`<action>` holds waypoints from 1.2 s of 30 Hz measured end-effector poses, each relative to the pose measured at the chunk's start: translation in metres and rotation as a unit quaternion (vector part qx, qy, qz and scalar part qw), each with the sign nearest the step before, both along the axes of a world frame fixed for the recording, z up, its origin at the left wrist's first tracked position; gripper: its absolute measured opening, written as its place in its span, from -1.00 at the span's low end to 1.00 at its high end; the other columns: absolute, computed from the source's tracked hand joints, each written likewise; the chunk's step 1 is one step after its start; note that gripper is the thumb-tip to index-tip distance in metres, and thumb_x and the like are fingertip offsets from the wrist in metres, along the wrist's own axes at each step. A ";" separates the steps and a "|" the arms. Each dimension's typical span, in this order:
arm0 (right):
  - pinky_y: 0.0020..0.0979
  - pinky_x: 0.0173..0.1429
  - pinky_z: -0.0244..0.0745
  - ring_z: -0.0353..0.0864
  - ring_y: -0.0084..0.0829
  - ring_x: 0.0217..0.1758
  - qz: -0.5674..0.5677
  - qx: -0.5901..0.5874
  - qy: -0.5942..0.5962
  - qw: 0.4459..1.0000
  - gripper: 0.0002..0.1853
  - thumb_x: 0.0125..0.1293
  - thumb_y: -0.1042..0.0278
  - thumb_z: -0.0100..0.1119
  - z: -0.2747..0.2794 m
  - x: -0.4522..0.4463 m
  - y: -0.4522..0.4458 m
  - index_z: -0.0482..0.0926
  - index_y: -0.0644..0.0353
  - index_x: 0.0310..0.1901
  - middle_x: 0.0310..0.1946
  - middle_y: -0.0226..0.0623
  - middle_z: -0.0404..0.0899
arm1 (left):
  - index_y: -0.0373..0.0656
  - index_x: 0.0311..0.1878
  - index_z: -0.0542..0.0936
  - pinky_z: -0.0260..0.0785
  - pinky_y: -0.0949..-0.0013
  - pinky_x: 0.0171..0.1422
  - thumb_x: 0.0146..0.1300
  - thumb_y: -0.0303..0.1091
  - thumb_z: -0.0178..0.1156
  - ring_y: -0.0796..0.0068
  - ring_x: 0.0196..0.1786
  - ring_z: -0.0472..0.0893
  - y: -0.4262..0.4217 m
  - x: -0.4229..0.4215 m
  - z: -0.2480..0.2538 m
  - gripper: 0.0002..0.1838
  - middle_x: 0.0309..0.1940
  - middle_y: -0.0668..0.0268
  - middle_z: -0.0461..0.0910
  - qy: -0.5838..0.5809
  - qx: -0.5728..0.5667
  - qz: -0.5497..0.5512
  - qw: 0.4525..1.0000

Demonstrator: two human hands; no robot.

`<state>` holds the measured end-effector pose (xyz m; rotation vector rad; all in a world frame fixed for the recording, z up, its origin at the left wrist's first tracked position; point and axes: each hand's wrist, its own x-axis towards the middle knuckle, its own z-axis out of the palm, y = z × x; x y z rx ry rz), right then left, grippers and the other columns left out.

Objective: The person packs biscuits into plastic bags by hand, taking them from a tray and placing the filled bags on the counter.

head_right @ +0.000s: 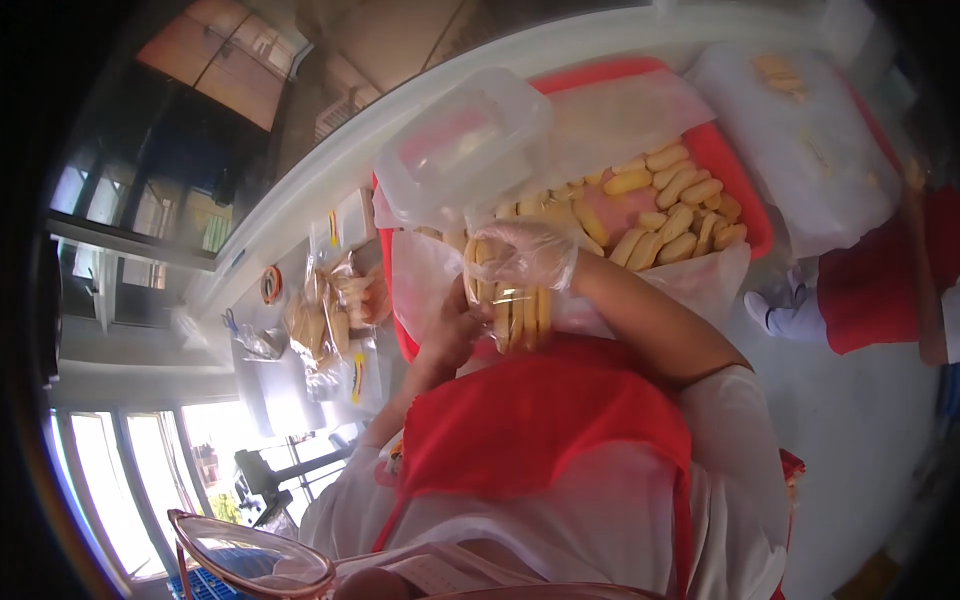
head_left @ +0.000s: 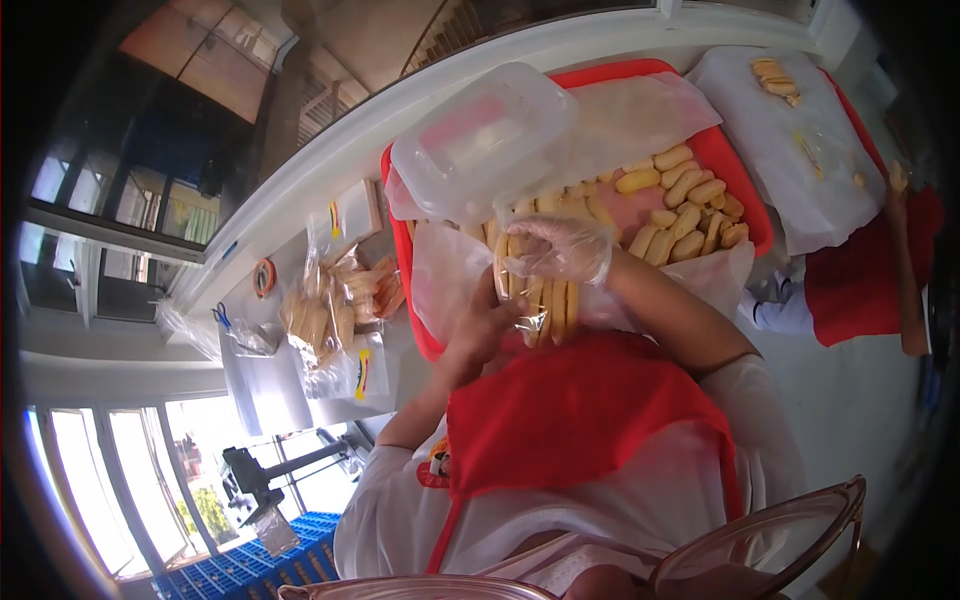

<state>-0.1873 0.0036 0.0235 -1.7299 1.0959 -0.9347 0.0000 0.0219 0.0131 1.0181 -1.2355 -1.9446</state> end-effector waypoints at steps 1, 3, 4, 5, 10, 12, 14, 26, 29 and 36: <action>-0.49 -0.03 0.37 0.45 -0.54 -0.14 0.012 0.013 0.007 1.000 -0.54 0.14 0.30 0.16 -0.001 0.004 0.000 0.34 0.16 0.08 -0.10 -0.34 0.43 | -0.27 0.22 0.12 0.36 0.43 -0.04 0.11 -0.52 0.08 0.45 -0.06 0.45 -0.003 0.003 -0.002 -0.41 -0.01 0.22 0.38 -0.033 0.021 -0.001 0.999; -0.47 -0.02 0.38 0.45 -0.53 -0.12 0.040 0.036 -0.026 0.998 -0.54 0.12 0.33 0.18 -0.009 0.009 -0.002 0.34 0.16 0.08 -0.09 -0.33 0.43 | -0.26 0.18 0.16 0.34 0.45 -0.04 0.14 -0.49 0.06 0.49 -0.06 0.44 -0.006 0.003 -0.010 -0.47 -0.04 0.23 0.40 -0.064 -0.006 0.011 0.998; -0.47 -0.02 0.38 0.45 -0.52 -0.12 0.055 0.047 -0.065 0.995 -0.54 0.11 0.33 0.18 -0.017 0.011 -0.004 0.35 0.17 0.07 -0.09 -0.32 0.43 | -0.26 0.16 0.20 0.32 0.47 -0.04 0.16 -0.47 0.03 0.51 -0.07 0.44 -0.006 0.001 -0.016 -0.52 -0.06 0.25 0.42 -0.063 -0.055 0.024 0.996; -0.46 -0.02 0.38 0.45 -0.51 -0.11 0.069 0.058 -0.104 0.990 -0.54 0.10 0.33 0.19 -0.023 0.012 -0.006 0.36 0.18 0.05 -0.09 -0.30 0.44 | -0.26 0.14 0.23 0.31 0.49 -0.03 0.19 -0.46 0.00 0.53 -0.07 0.44 -0.006 0.000 -0.019 -0.57 -0.09 0.27 0.43 -0.062 -0.103 0.035 0.992; -0.40 -0.06 0.38 0.46 -0.39 -0.13 0.054 -0.020 -0.040 0.998 -0.59 0.07 0.32 0.21 -0.005 0.010 -0.004 0.39 0.21 -0.03 -0.14 -0.23 0.45 | -0.32 0.03 0.34 0.38 0.49 -0.18 0.28 -0.19 -0.06 0.54 -0.23 0.49 -0.008 0.008 -0.006 -0.60 -0.26 0.26 0.49 -0.155 -0.085 0.034 0.984; -0.40 -0.06 0.38 0.45 -0.35 -0.13 0.027 -0.072 0.014 0.997 -0.62 0.07 0.32 0.21 -0.003 0.012 -0.003 0.42 0.21 -0.06 -0.17 -0.23 0.45 | -0.33 0.00 0.37 0.39 0.48 -0.19 0.31 -0.13 -0.11 0.54 -0.25 0.50 -0.008 0.008 -0.002 -0.58 -0.28 0.27 0.49 -0.112 -0.043 0.060 0.991; -0.39 -0.06 0.37 0.44 -0.32 -0.12 0.013 -0.124 0.014 0.992 -0.65 0.08 0.31 0.20 -0.018 0.013 -0.008 0.44 0.21 -0.09 -0.20 -0.25 0.45 | -0.33 -0.02 0.38 0.40 0.45 -0.18 0.32 -0.08 -0.16 0.53 -0.24 0.50 -0.012 0.007 -0.004 -0.55 -0.27 0.26 0.49 -0.067 -0.022 0.075 0.995; -0.39 -0.09 0.36 0.48 -0.34 -0.19 0.092 0.005 0.019 0.996 -0.66 0.12 0.19 0.16 0.013 0.016 -0.005 0.49 0.21 -0.12 -0.28 -0.21 0.50 | -0.19 -0.39 0.41 0.39 0.45 -0.18 0.22 -0.44 0.03 0.53 -0.33 0.48 -0.025 -0.004 -0.016 -0.92 -0.44 0.32 0.48 0.212 0.060 0.176 0.960; -0.41 -0.12 0.36 0.49 -0.35 -0.26 0.094 0.015 0.101 0.990 -0.67 0.12 0.16 0.16 0.013 0.014 -0.006 0.51 0.20 -0.15 -0.31 -0.22 0.52 | -0.20 -0.40 0.41 0.38 0.46 -0.20 0.22 -0.45 0.04 0.54 -0.35 0.48 -0.028 -0.006 -0.022 -0.91 -0.46 0.32 0.47 0.228 0.040 0.168 0.958; -0.37 -0.18 0.34 0.48 -0.33 -0.34 0.161 0.045 0.180 0.969 -0.71 0.14 0.16 0.12 0.017 0.013 -0.008 0.51 0.18 -0.21 -0.42 -0.20 0.51 | -0.19 -0.40 0.41 0.38 0.49 -0.27 0.20 -0.47 0.06 0.60 -0.43 0.45 -0.028 -0.010 -0.010 -0.93 -0.49 0.38 0.44 0.193 -0.005 0.143 0.971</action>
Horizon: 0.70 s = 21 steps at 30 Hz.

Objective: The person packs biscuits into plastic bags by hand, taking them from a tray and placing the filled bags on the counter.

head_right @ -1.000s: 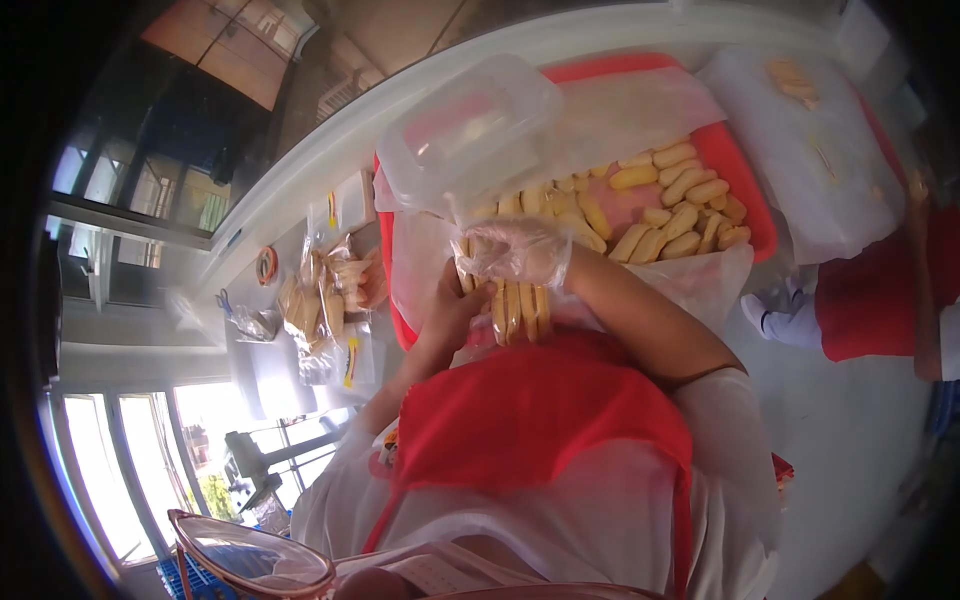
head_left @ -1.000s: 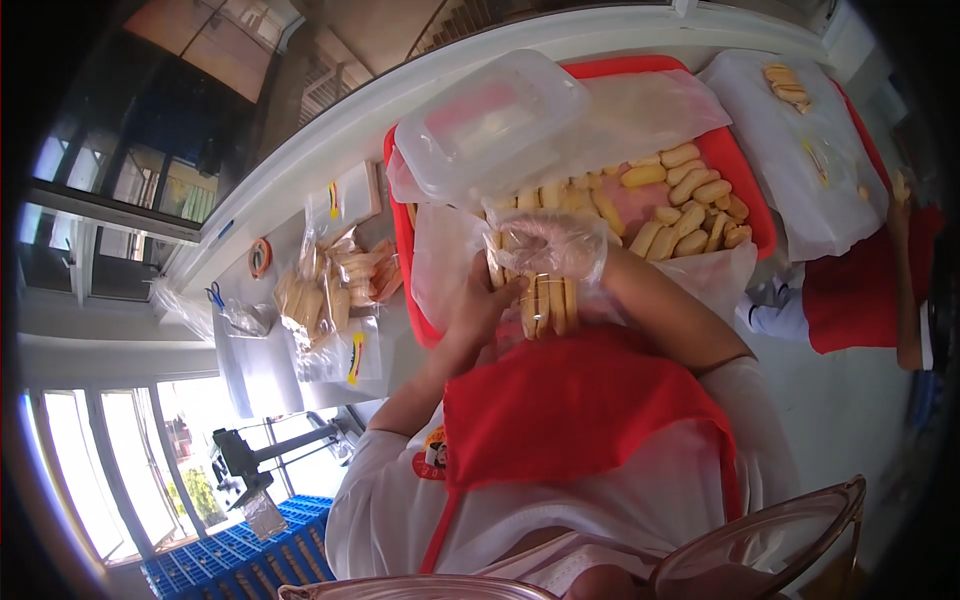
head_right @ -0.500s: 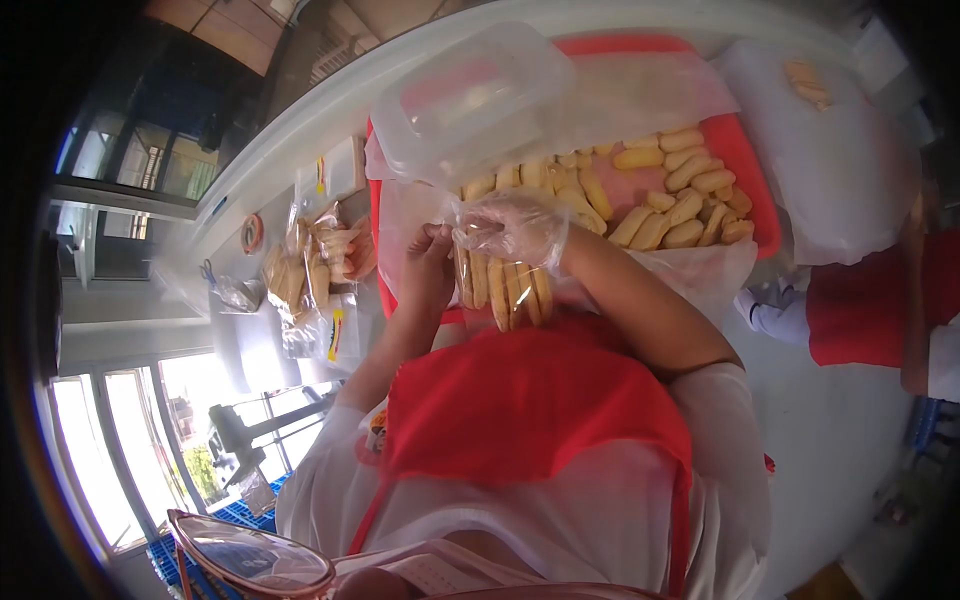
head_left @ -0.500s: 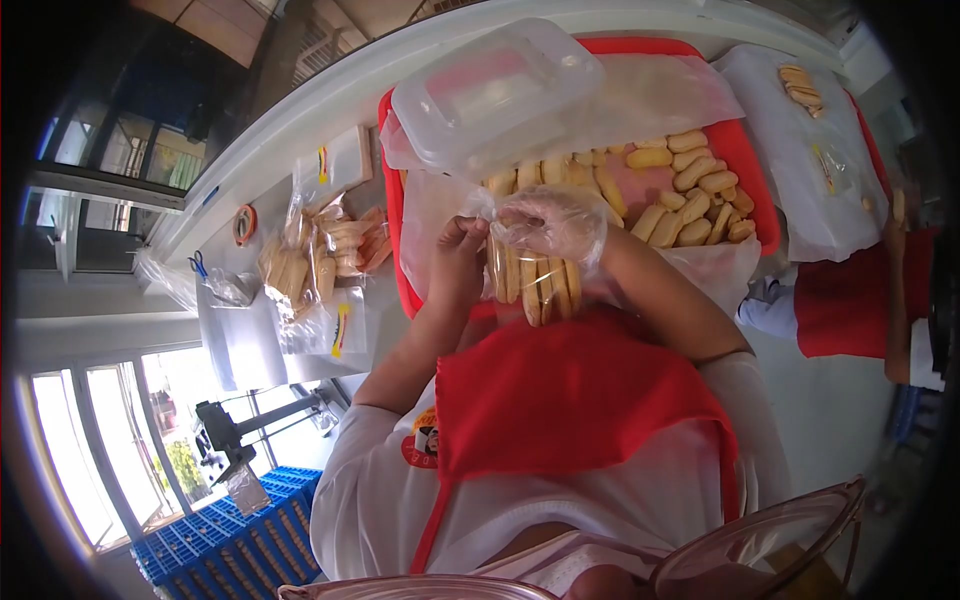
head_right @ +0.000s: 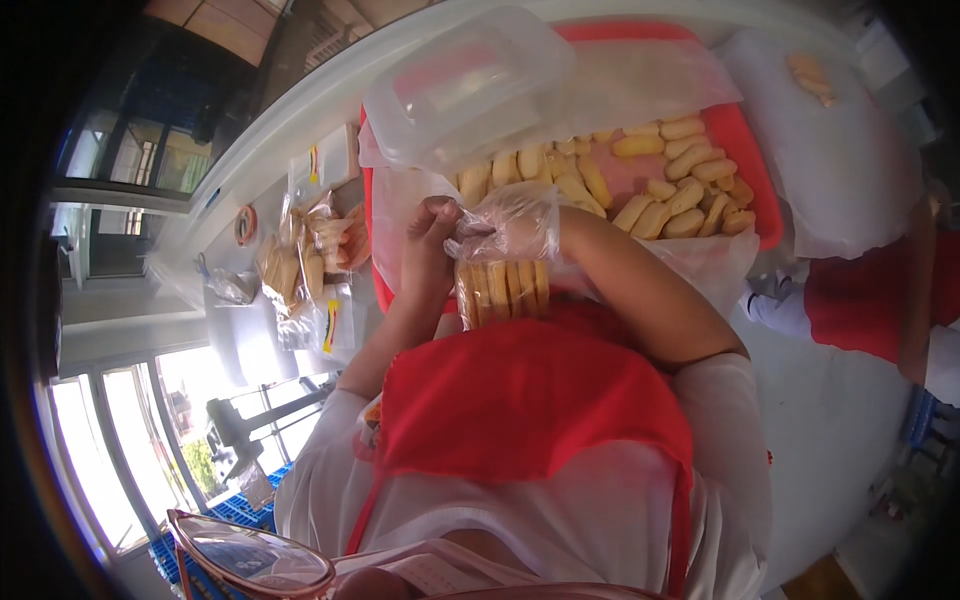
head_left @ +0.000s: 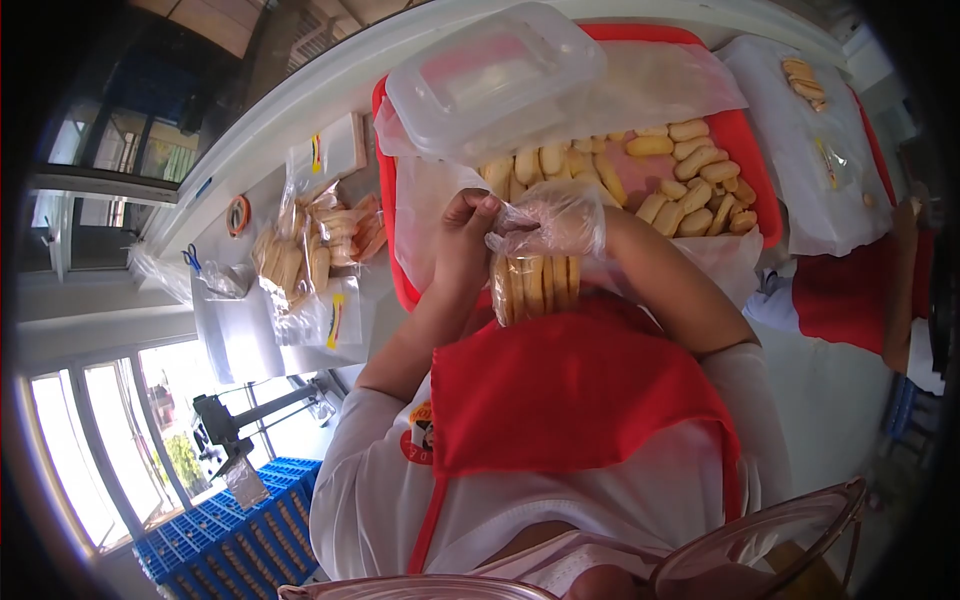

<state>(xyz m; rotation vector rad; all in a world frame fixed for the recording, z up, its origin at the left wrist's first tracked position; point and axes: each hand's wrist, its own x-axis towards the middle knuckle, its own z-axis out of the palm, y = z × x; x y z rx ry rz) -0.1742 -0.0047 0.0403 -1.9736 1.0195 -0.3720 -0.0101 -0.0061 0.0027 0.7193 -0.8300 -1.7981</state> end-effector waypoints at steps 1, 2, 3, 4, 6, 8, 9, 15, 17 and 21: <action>-0.36 -0.18 0.34 0.48 -0.32 -0.35 0.002 0.004 0.013 1.000 -0.72 0.15 0.16 0.11 0.004 -0.001 0.000 0.51 0.18 -0.21 -0.43 -0.19 0.51 | -0.18 -0.40 0.42 0.37 0.49 -0.27 0.19 -0.47 0.06 0.60 -0.44 0.45 -0.001 0.000 0.000 -0.93 -0.49 0.38 0.44 -0.005 -0.008 -0.003 1.000; -0.35 -0.18 0.33 0.47 -0.32 -0.35 0.005 0.007 0.027 1.000 -0.73 0.15 0.17 0.09 0.007 -0.001 -0.001 0.51 0.17 -0.22 -0.44 -0.18 0.51 | -0.18 -0.41 0.42 0.37 0.50 -0.27 0.20 -0.47 0.06 0.61 -0.44 0.45 -0.003 -0.001 -0.001 -0.93 -0.50 0.39 0.44 -0.019 -0.003 -0.001 1.000; -0.35 -0.19 0.33 0.47 -0.31 -0.36 0.009 -0.002 0.022 1.000 -0.74 0.15 0.17 0.09 0.007 -0.001 -0.001 0.51 0.17 -0.24 -0.45 -0.19 0.50 | -0.17 -0.41 0.42 0.37 0.50 -0.27 0.20 -0.47 0.06 0.61 -0.44 0.44 -0.004 -0.001 -0.003 -0.92 -0.50 0.40 0.44 -0.032 0.002 0.001 0.999; -0.35 -0.19 0.33 0.47 -0.31 -0.36 0.013 -0.011 0.017 1.000 -0.75 0.14 0.17 0.09 0.007 -0.002 -0.002 0.52 0.17 -0.26 -0.45 -0.19 0.50 | -0.16 -0.42 0.42 0.37 0.51 -0.28 0.20 -0.47 0.06 0.62 -0.45 0.44 -0.005 -0.001 -0.005 -0.92 -0.51 0.41 0.43 -0.046 0.007 0.004 0.999; -0.33 -0.18 0.34 0.47 -0.27 -0.36 -0.011 -0.057 -0.028 0.998 -0.75 0.13 0.16 0.09 0.004 -0.004 -0.001 0.52 0.17 -0.30 -0.43 -0.19 0.51 | -0.18 -0.36 0.45 0.37 0.45 -0.24 0.18 -0.41 0.09 0.57 -0.40 0.47 -0.007 0.001 -0.010 -0.94 -0.49 0.37 0.47 -0.024 0.039 0.005 0.999; -0.32 -0.15 0.36 0.49 -0.21 -0.34 -0.048 -0.130 -0.112 0.984 -0.73 0.13 0.13 0.10 -0.011 0.000 -0.003 0.52 0.18 -0.34 -0.37 -0.19 0.53 | -0.19 -0.29 0.47 0.38 0.42 -0.22 0.15 -0.36 0.13 0.52 -0.37 0.49 -0.006 0.009 -0.010 -0.87 -0.45 0.35 0.49 -0.177 -0.032 -0.002 0.984; -0.33 -0.17 0.36 0.49 -0.24 -0.34 -0.063 -0.147 -0.136 0.978 -0.75 0.13 0.16 0.11 -0.032 -0.001 -0.006 0.52 0.20 -0.33 -0.38 -0.19 0.53 | -0.21 -0.25 0.47 0.38 0.41 -0.22 0.13 -0.34 0.15 0.50 -0.36 0.49 0.002 0.012 -0.009 -0.82 -0.43 0.35 0.49 -0.341 -0.112 -0.011 0.933; -0.56 -0.34 0.34 0.38 -0.61 -0.44 -0.325 -0.123 -0.302 0.887 -0.80 0.13 0.28 0.11 -0.017 -0.007 -0.003 0.47 0.17 -0.23 -0.51 -0.47 0.39 | -0.16 0.00 0.42 0.34 0.42 -0.10 -0.07 -0.31 0.32 0.48 -0.19 0.50 0.007 0.062 0.027 -0.49 -0.25 0.28 0.52 -0.371 -0.091 -0.116 0.917; -0.58 -0.38 0.31 0.33 -0.63 -0.48 -0.405 0.006 -0.332 0.852 -0.80 0.16 0.28 0.08 -0.015 -0.024 -0.004 0.45 0.21 -0.25 -0.54 -0.50 0.35 | -0.16 -0.06 0.42 0.34 0.46 -0.12 -0.07 -0.42 0.29 0.52 -0.21 0.48 -0.009 0.103 0.037 -0.56 -0.29 0.32 0.50 -0.366 -0.149 -0.006 0.919; -0.61 -0.42 0.26 0.31 -0.66 -0.50 -0.419 0.095 -0.301 0.852 -0.80 0.16 0.32 0.09 -0.022 -0.041 0.008 0.45 0.24 -0.23 -0.52 -0.49 0.36 | -0.17 -0.25 0.41 0.35 0.48 -0.25 -0.06 -0.50 0.24 0.55 -0.29 0.44 -0.048 0.205 0.065 -0.72 -0.38 0.37 0.46 -0.375 -0.216 0.336 0.836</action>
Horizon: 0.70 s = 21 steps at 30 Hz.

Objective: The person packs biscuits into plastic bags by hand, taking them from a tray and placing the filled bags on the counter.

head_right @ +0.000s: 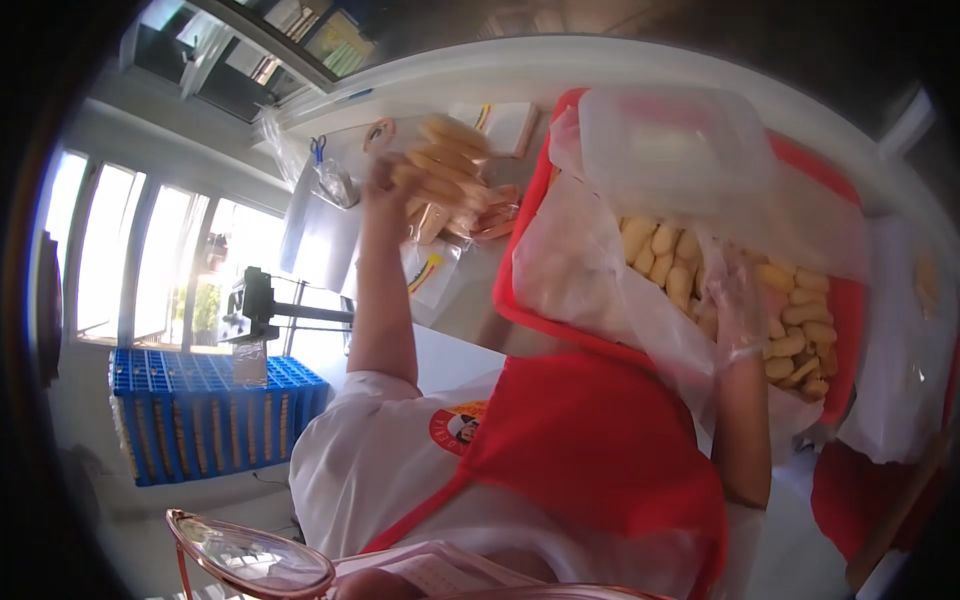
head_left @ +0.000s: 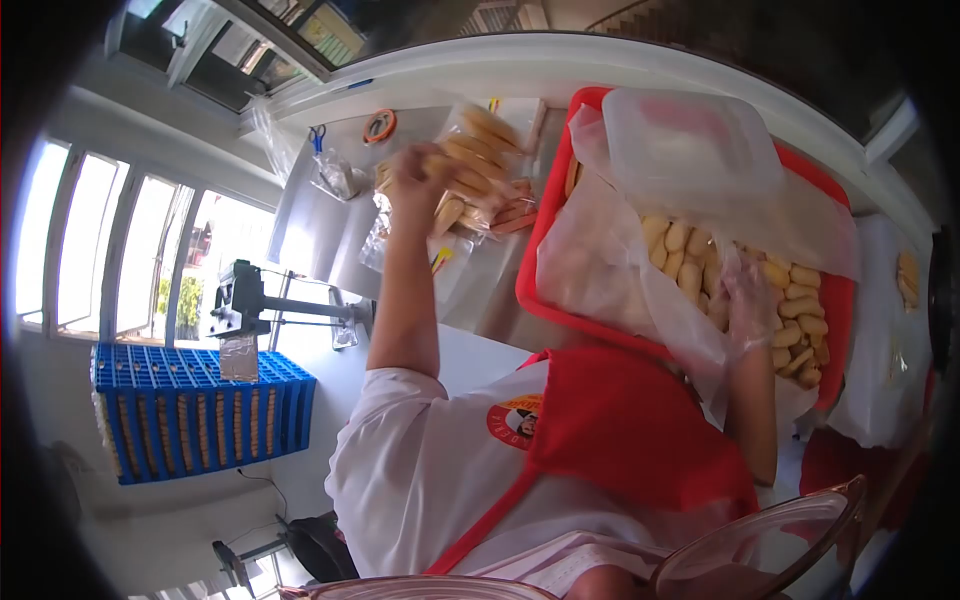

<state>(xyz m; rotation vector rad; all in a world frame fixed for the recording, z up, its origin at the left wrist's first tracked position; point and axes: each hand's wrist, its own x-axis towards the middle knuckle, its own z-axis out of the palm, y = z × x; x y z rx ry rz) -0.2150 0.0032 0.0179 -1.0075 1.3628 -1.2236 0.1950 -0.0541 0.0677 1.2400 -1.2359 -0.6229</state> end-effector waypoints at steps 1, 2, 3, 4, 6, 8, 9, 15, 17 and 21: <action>-0.61 -0.42 0.26 0.31 -0.66 -0.49 0.010 -0.001 0.001 1.000 -0.81 0.16 0.34 0.09 -0.022 -0.009 0.001 0.45 0.23 -0.22 -0.51 -0.49 0.37 | -0.17 -0.27 0.43 0.34 0.49 -0.25 -0.02 -0.47 0.23 0.60 -0.28 0.43 -0.011 0.030 -0.003 -0.77 -0.35 0.36 0.45 -0.049 -0.057 0.043 0.996; -0.62 -0.42 0.25 0.31 -0.67 -0.49 0.020 0.000 0.002 1.000 -0.82 0.16 0.37 0.09 -0.040 -0.014 -0.001 0.45 0.23 -0.21 -0.51 -0.50 0.37 | -0.19 -0.32 0.44 0.35 0.39 -0.21 0.00 -0.48 0.16 0.48 -0.27 0.48 -0.016 0.044 0.008 -0.85 -0.33 0.28 0.48 -0.195 0.004 0.214 0.957; -0.63 -0.40 0.25 0.32 -0.67 -0.47 0.024 0.012 -0.004 1.000 -0.83 0.17 0.39 0.08 -0.049 -0.015 -0.003 0.45 0.23 -0.21 -0.49 -0.50 0.38 | -0.18 -0.31 0.44 0.35 0.33 -0.21 0.01 -0.47 0.14 0.39 -0.27 0.49 -0.024 0.061 0.007 -0.86 -0.33 0.24 0.49 -0.279 -0.040 0.268 0.921; -0.63 -0.38 0.26 0.32 -0.68 -0.46 0.027 0.025 -0.009 0.999 -0.83 0.17 0.42 0.07 -0.057 -0.017 -0.003 0.44 0.23 -0.21 -0.48 -0.50 0.38 | -0.18 -0.31 0.44 0.35 0.27 -0.20 0.02 -0.45 0.12 0.30 -0.26 0.50 -0.035 0.082 -0.007 -0.87 -0.34 0.21 0.50 -0.359 -0.084 0.316 0.874; -0.64 -0.33 0.26 0.33 -0.69 -0.43 0.040 0.027 -0.029 0.998 -0.83 0.18 0.43 0.07 -0.069 -0.020 -0.003 0.43 0.24 -0.20 -0.45 -0.51 0.39 | -0.16 -0.31 0.45 0.34 0.17 -0.17 0.04 -0.40 0.08 0.15 -0.24 0.50 -0.050 0.115 -0.047 -0.87 -0.32 0.15 0.51 -0.454 -0.084 0.334 0.822; -0.65 -0.28 0.27 0.34 -0.70 -0.39 0.067 0.006 -0.059 0.996 -0.83 0.19 0.42 0.06 -0.076 -0.022 -0.004 0.42 0.24 -0.19 -0.42 -0.52 0.40 | -0.13 -0.31 0.46 0.32 0.10 -0.13 0.04 -0.35 0.05 0.02 -0.20 0.47 -0.061 0.138 -0.089 -0.86 -0.29 0.11 0.51 -0.492 0.003 0.281 0.824; -0.66 -0.27 0.27 0.34 -0.70 -0.38 0.064 0.007 -0.033 0.997 -0.83 0.19 0.42 0.06 -0.074 -0.021 -0.002 0.42 0.24 -0.18 -0.41 -0.52 0.40 | -0.11 -0.26 0.44 0.33 0.12 -0.12 0.06 -0.21 0.06 0.03 -0.17 0.48 -0.056 0.123 -0.097 -0.77 -0.22 0.09 0.50 -0.514 0.104 0.235 0.818; -0.70 -0.31 0.19 0.26 -0.75 -0.40 0.059 -0.011 0.024 0.998 -0.86 0.21 0.40 0.03 -0.077 -0.020 -0.001 0.44 0.21 -0.22 -0.42 -0.57 0.36 | -0.07 0.19 0.25 -0.02 0.14 0.29 -0.01 0.06 0.14 0.16 0.22 0.23 -0.040 0.084 -0.125 -0.29 0.09 0.18 0.38 -0.521 0.132 0.216 0.815; -0.70 -0.30 0.19 0.27 -0.75 -0.39 0.055 -0.008 0.073 0.996 -0.86 0.22 0.40 0.02 -0.071 -0.018 0.001 0.44 0.22 -0.21 -0.41 -0.57 0.36 | -0.08 0.16 0.28 0.03 0.15 0.27 -0.01 0.02 0.17 0.13 0.19 0.27 -0.040 0.087 -0.130 -0.32 0.09 0.18 0.37 -0.527 0.087 0.228 0.814; -0.66 -0.24 0.25 0.31 -0.72 -0.34 0.032 0.009 0.030 0.999 -0.82 0.21 0.40 0.03 -0.082 -0.025 0.000 0.43 0.25 -0.17 -0.37 -0.54 0.39 | -0.10 0.00 0.39 0.15 0.15 0.16 -0.05 -0.11 0.25 0.11 0.08 0.35 -0.011 0.079 -0.110 -0.47 -0.04 0.16 0.42 -0.402 0.048 0.219 0.888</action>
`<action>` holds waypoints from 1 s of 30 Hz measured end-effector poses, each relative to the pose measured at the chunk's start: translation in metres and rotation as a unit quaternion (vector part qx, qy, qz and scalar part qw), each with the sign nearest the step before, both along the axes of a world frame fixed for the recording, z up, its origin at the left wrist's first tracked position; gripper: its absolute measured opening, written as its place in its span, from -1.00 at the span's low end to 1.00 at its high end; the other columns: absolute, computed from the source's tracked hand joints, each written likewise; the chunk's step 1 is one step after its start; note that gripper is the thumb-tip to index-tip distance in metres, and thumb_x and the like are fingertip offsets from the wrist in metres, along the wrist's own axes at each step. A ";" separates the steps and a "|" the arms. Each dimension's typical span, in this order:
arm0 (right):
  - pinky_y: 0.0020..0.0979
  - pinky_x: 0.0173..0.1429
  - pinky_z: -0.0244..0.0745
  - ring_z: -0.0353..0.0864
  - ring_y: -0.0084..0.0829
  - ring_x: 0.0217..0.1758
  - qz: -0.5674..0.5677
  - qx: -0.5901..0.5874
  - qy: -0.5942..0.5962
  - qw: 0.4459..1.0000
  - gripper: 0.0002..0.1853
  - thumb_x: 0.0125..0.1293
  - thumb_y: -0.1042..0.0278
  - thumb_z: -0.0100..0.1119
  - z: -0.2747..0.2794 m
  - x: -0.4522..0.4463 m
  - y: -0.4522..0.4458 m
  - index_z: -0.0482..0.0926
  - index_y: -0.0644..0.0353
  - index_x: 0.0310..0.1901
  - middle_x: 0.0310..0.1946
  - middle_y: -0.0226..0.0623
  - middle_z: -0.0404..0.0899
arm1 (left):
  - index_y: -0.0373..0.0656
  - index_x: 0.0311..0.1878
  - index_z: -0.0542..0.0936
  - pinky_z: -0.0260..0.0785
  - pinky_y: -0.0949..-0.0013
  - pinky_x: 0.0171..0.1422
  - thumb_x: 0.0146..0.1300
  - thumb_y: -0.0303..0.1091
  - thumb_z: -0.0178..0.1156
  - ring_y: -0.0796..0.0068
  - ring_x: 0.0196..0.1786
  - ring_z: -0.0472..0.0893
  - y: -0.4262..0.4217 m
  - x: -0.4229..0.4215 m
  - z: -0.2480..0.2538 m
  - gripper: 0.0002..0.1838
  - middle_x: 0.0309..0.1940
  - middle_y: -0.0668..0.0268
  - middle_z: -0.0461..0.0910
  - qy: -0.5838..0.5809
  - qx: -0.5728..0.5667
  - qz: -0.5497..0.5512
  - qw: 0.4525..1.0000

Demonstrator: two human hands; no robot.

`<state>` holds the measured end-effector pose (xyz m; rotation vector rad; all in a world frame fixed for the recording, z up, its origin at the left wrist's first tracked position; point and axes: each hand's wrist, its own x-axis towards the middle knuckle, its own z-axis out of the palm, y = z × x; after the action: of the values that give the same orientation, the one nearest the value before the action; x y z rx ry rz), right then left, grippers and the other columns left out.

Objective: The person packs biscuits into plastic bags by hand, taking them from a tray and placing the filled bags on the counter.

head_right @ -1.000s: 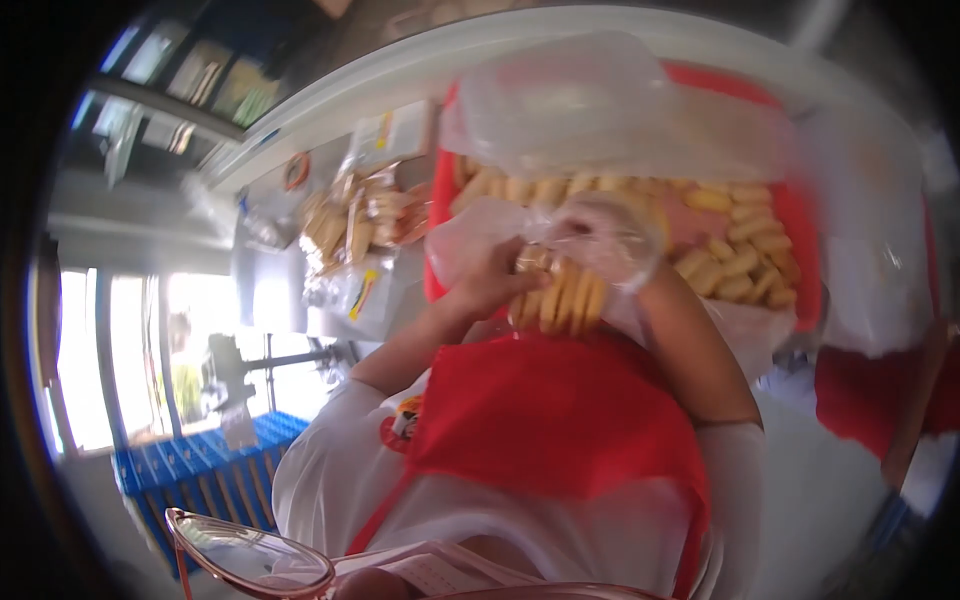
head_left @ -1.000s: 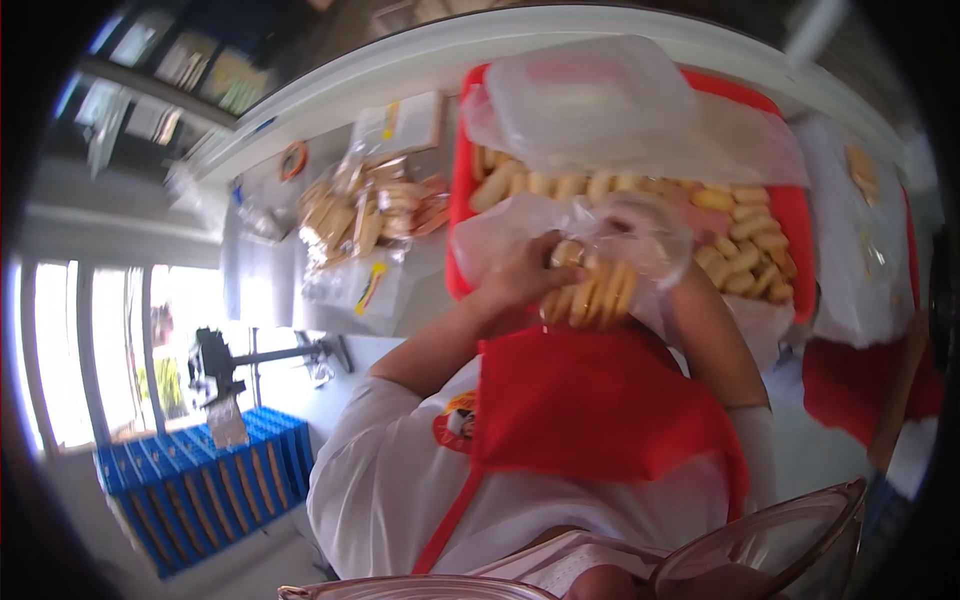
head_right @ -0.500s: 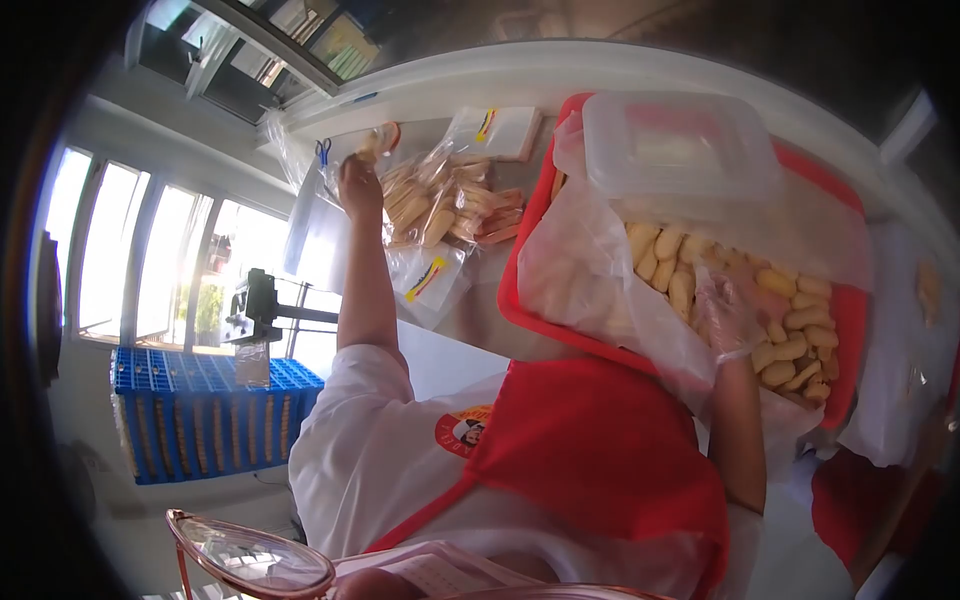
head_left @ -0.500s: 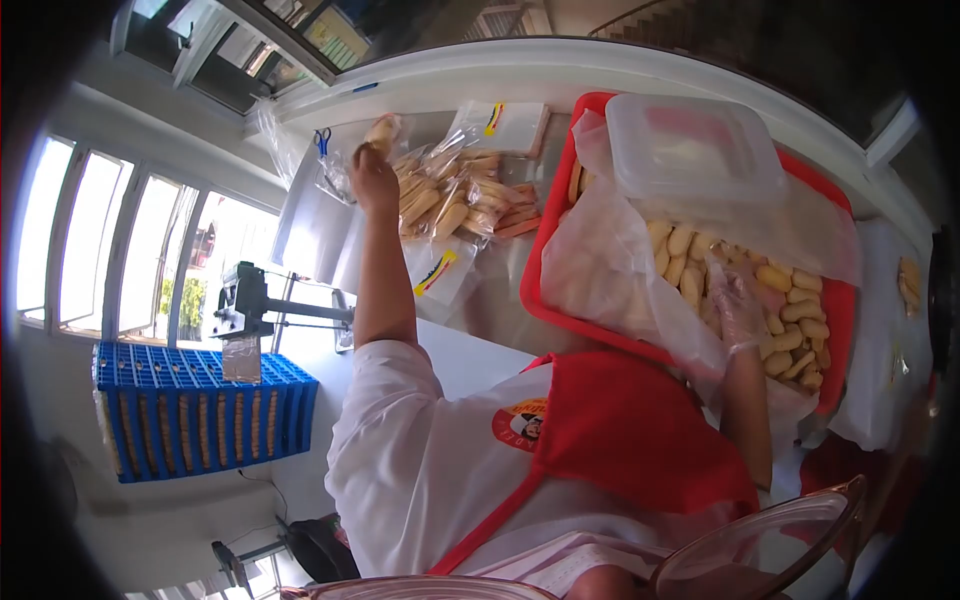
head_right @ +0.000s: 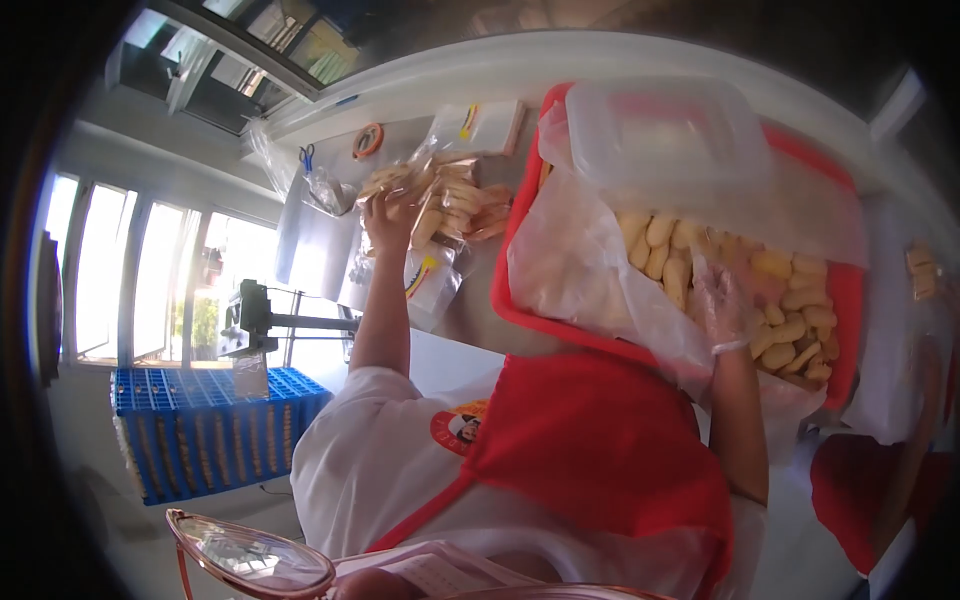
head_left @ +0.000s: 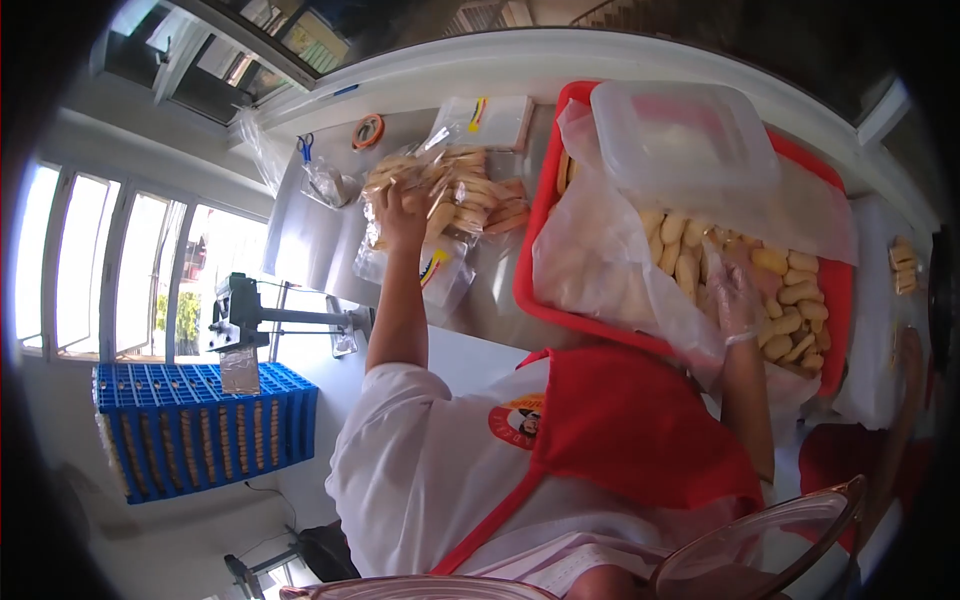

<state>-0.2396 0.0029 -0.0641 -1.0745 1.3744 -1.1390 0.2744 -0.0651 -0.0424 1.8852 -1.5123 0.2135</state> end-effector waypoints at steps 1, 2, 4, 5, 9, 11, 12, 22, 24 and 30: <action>-0.64 -0.22 0.26 0.33 -0.70 -0.33 -0.004 -0.007 0.048 0.999 -0.81 0.21 0.39 0.04 0.012 0.002 0.003 0.43 0.26 -0.17 -0.36 -0.51 0.41 | -0.10 -0.06 0.42 0.17 0.15 0.12 -0.06 -0.13 0.26 0.11 0.04 0.36 0.017 -0.005 -0.002 -0.52 -0.08 0.15 0.43 0.008 0.022 0.002 1.000; -0.62 -0.20 0.28 0.35 -0.68 -0.32 -0.007 -0.014 0.096 0.995 -0.81 0.21 0.38 0.06 0.020 0.005 0.006 0.43 0.26 -0.17 -0.35 -0.49 0.42 | -0.10 -0.12 0.45 0.19 0.14 0.09 -0.07 -0.15 0.27 0.10 0.01 0.38 0.034 -0.010 -0.005 -0.56 -0.11 0.15 0.43 0.016 0.044 0.003 0.999; -0.62 -0.20 0.28 0.35 -0.69 -0.33 -0.031 -0.010 0.042 0.999 -0.82 0.21 0.38 0.06 0.023 0.011 0.007 0.44 0.26 -0.18 -0.37 -0.50 0.42 | -0.11 -0.26 0.47 0.20 0.14 0.05 -0.06 -0.15 0.26 0.10 -0.03 0.39 0.072 -0.028 -0.041 -0.66 -0.18 0.12 0.43 -0.031 0.031 0.018 0.999; -0.61 -0.20 0.29 0.35 -0.69 -0.33 -0.043 -0.009 0.014 0.999 -0.82 0.21 0.38 0.06 0.024 0.012 0.006 0.44 0.25 -0.18 -0.38 -0.50 0.42 | -0.10 -0.28 0.48 0.21 0.15 0.05 -0.05 -0.16 0.25 0.08 -0.03 0.38 0.094 -0.047 -0.045 -0.69 -0.17 0.12 0.43 -0.041 0.098 0.035 0.994; -0.63 -0.20 0.29 0.34 -0.69 -0.33 0.001 -0.001 0.010 1.000 -0.84 0.22 0.39 0.05 0.023 0.011 0.005 0.45 0.24 -0.19 -0.39 -0.51 0.41 | -0.10 -0.33 0.51 0.22 0.19 0.05 0.00 -0.21 0.20 0.12 -0.03 0.40 0.131 -0.063 -0.069 -0.79 -0.17 0.17 0.46 -0.102 0.109 0.001 0.989; -0.64 -0.20 0.28 0.34 -0.70 -0.33 0.006 -0.005 -0.002 1.000 -0.84 0.22 0.39 0.05 0.020 0.011 0.005 0.45 0.24 -0.19 -0.39 -0.51 0.41 | -0.10 -0.35 0.53 0.23 0.21 0.06 0.01 -0.23 0.18 0.16 -0.05 0.43 0.125 -0.042 -0.083 -0.81 -0.18 0.21 0.48 -0.055 0.143 -0.035 0.988; -0.65 -0.20 0.28 0.34 -0.69 -0.33 0.009 -0.017 0.016 1.000 -0.84 0.22 0.39 0.05 0.018 0.009 0.006 0.44 0.24 -0.19 -0.38 -0.51 0.41 | -0.10 -0.35 0.54 0.23 0.22 0.07 0.02 -0.24 0.17 0.18 -0.06 0.44 0.120 -0.037 -0.082 -0.82 -0.18 0.23 0.49 -0.030 0.157 -0.053 0.986; -0.64 -0.18 0.31 0.35 -0.68 -0.32 0.010 -0.039 -0.032 0.999 -0.85 0.21 0.43 0.05 0.009 0.004 0.007 0.44 0.26 -0.20 -0.38 -0.49 0.40 | -0.01 -0.13 0.52 0.17 0.08 0.09 -0.11 -0.05 0.27 0.20 0.10 0.29 0.123 -0.081 -0.058 -0.56 -0.07 0.27 0.38 -0.041 0.200 0.057 0.977; -0.63 -0.18 0.31 0.36 -0.67 -0.32 0.003 -0.049 -0.006 0.999 -0.86 0.21 0.44 0.05 0.008 0.002 0.004 0.43 0.26 -0.21 -0.39 -0.49 0.39 | -0.06 -0.22 0.54 0.20 0.15 0.07 -0.01 -0.19 0.20 0.20 0.02 0.36 0.126 -0.069 -0.069 -0.72 -0.17 0.27 0.43 -0.024 0.190 0.030 0.981; -0.62 -0.21 0.32 0.38 -0.66 -0.34 0.006 -0.075 0.018 0.997 -0.87 0.22 0.43 0.04 0.015 0.007 0.006 0.44 0.28 -0.23 -0.42 -0.47 0.41 | -0.18 -0.42 0.54 0.27 0.22 -0.04 0.08 -0.40 0.08 0.15 -0.19 0.46 0.125 -0.038 -0.083 -0.91 -0.37 0.21 0.51 -0.047 0.108 -0.044 0.992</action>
<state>-0.2323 0.0090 -0.0490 -1.2134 1.3251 -1.2338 0.2366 0.0603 -0.1259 1.9934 -1.7372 0.1022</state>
